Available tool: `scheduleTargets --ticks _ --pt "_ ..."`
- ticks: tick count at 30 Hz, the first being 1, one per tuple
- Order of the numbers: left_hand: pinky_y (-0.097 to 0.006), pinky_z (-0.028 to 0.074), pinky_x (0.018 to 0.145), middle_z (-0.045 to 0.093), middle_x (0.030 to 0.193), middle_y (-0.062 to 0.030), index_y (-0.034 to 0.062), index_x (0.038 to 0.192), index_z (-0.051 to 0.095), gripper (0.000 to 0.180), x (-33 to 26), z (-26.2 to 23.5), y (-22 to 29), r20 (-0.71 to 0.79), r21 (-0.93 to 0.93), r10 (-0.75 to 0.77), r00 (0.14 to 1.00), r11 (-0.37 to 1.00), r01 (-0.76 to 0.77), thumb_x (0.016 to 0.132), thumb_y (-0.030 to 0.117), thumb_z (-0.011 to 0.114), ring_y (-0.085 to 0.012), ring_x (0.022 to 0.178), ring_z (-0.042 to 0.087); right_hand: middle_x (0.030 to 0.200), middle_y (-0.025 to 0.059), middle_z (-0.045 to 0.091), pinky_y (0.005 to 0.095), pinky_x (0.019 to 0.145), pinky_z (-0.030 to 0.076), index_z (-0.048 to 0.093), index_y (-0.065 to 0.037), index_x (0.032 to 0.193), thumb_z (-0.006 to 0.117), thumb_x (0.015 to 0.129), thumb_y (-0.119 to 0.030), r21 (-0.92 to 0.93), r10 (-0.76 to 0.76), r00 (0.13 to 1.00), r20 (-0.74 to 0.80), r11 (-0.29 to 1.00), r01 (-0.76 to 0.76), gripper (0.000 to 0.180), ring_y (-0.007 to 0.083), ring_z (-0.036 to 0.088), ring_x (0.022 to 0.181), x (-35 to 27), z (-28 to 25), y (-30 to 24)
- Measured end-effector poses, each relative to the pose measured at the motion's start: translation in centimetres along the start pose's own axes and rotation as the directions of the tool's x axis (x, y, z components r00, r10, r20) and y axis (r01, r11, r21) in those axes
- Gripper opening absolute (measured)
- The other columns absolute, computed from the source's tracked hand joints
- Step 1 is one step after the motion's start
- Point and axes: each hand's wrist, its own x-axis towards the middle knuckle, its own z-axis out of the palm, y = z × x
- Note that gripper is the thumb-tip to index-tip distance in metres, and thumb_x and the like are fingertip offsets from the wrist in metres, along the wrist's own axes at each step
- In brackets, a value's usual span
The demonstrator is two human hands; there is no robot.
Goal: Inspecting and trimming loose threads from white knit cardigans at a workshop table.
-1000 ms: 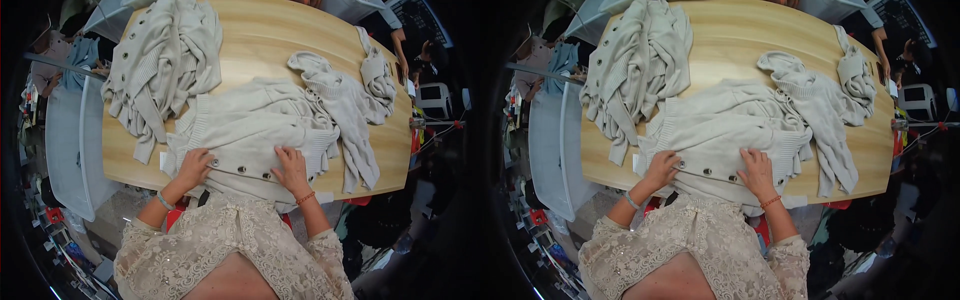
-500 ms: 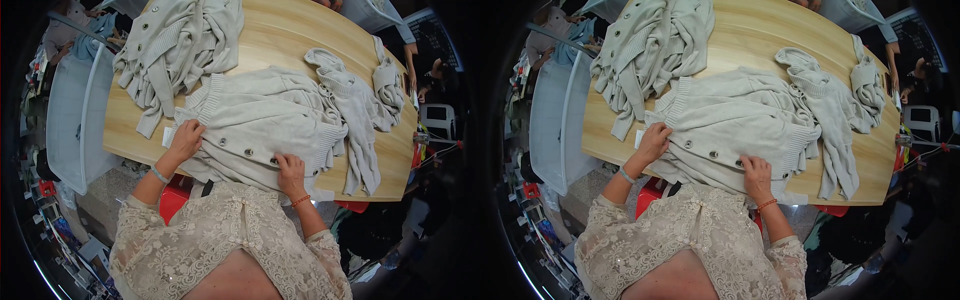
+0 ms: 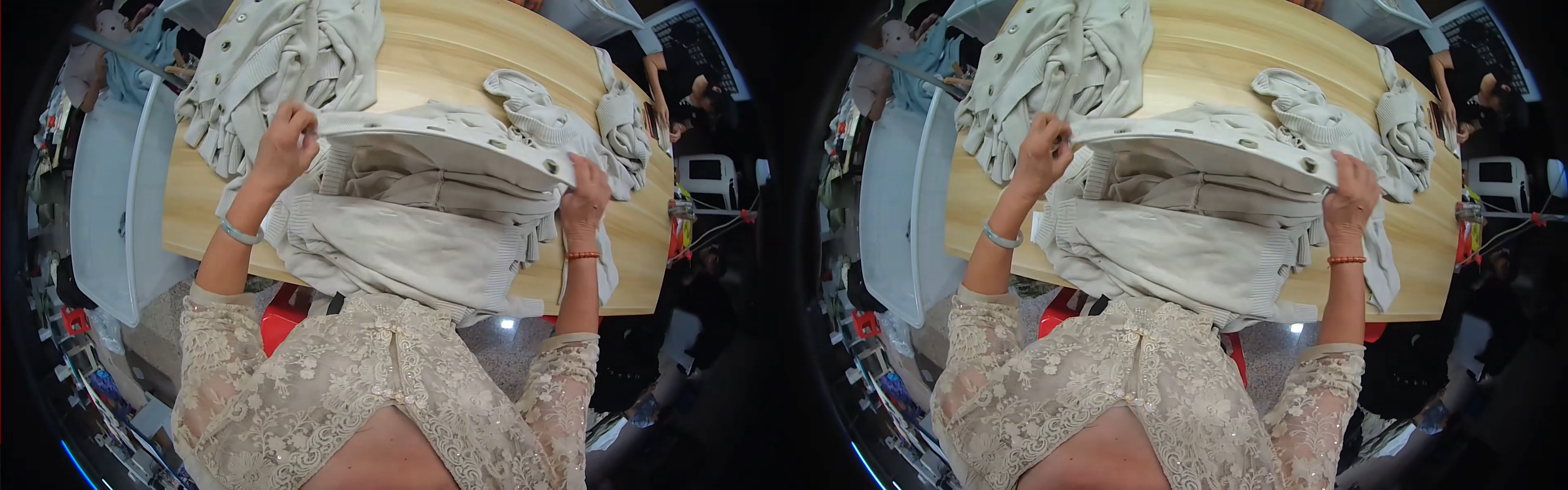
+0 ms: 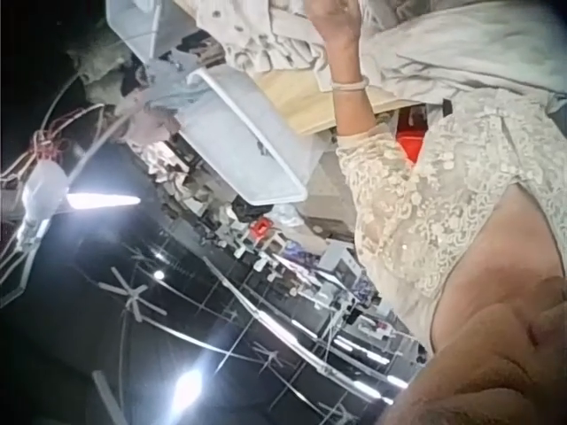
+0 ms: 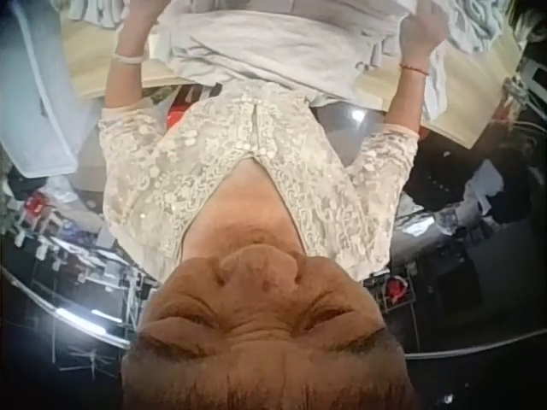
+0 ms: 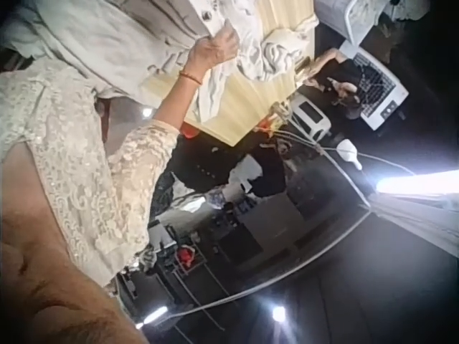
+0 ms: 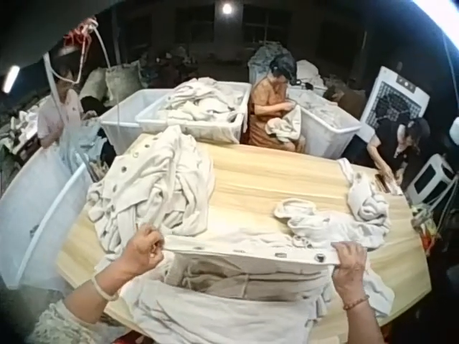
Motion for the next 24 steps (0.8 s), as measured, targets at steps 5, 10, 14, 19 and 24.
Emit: scheduleTargets --ticks 5,10,14,19,24 --pt "-0.042 0.047 0.075 0.053 0.097 -0.0150 0.0057 0.103 0.055 0.032 -8.7 3.0 -3.5 0.368 0.135 -0.221 0.903 0.974 0.183 0.073 0.000 0.062 -0.0352 0.089 0.056 0.110 0.0081 0.058 0.0438 0.086 0.041 0.059 -0.013 0.116 0.062 0.074 -0.005 0.011 0.083 0.919 0.385 0.995 -0.095 0.043 0.0268 0.053 0.105 -8.7 4.1 0.0" --pt "-0.042 0.045 0.087 0.054 0.110 -0.0190 0.0056 0.129 0.048 0.058 -14.1 2.1 -1.8 0.265 0.171 -0.228 0.937 0.967 0.188 0.074 0.003 0.068 -0.0366 0.100 0.054 0.105 0.0107 0.058 0.0379 0.078 0.048 0.058 -0.005 0.106 0.071 0.080 -0.016 0.302 0.411 0.747 0.523 0.731 -0.612 0.031 0.0276 0.057 0.094 -15.6 4.1 -1.3" --pt "-0.024 0.046 0.071 0.055 0.087 -0.0033 0.0025 0.123 0.051 0.049 -17.4 1.4 -3.5 0.396 -0.150 -0.681 0.617 0.614 0.775 0.079 0.004 0.070 -0.0106 0.077 0.053 0.112 0.0172 0.059 0.0345 0.082 0.050 0.050 0.000 0.127 0.079 0.074 -0.024 0.343 0.510 0.680 0.527 0.604 -0.719 0.065 0.0264 0.058 0.100 -16.9 4.6 -4.5" --pt "-0.019 0.043 0.069 0.055 0.084 0.0023 0.0022 0.107 0.057 0.025 -18.5 2.3 -7.3 0.379 -0.313 -0.639 0.669 0.592 0.743 0.084 0.005 0.067 -0.0050 0.074 0.051 0.113 0.0181 0.062 0.0334 0.082 0.050 0.052 0.001 0.127 0.079 0.075 -0.024 0.445 0.581 0.633 0.511 0.452 -0.773 0.064 0.0231 0.060 0.100 -18.4 6.9 -3.3" --pt "-0.021 0.044 0.073 0.060 0.089 0.0007 0.0009 0.103 0.058 0.014 -16.1 1.7 -5.1 0.385 -0.444 -0.607 0.695 0.539 0.716 0.090 0.007 0.062 -0.0053 0.081 0.054 0.082 0.0042 0.066 0.0246 0.068 0.047 0.065 0.000 0.101 0.072 0.083 -0.017 0.561 0.453 0.598 0.661 0.230 -0.795 0.025 0.0082 0.057 0.075 -17.0 3.3 -3.0"
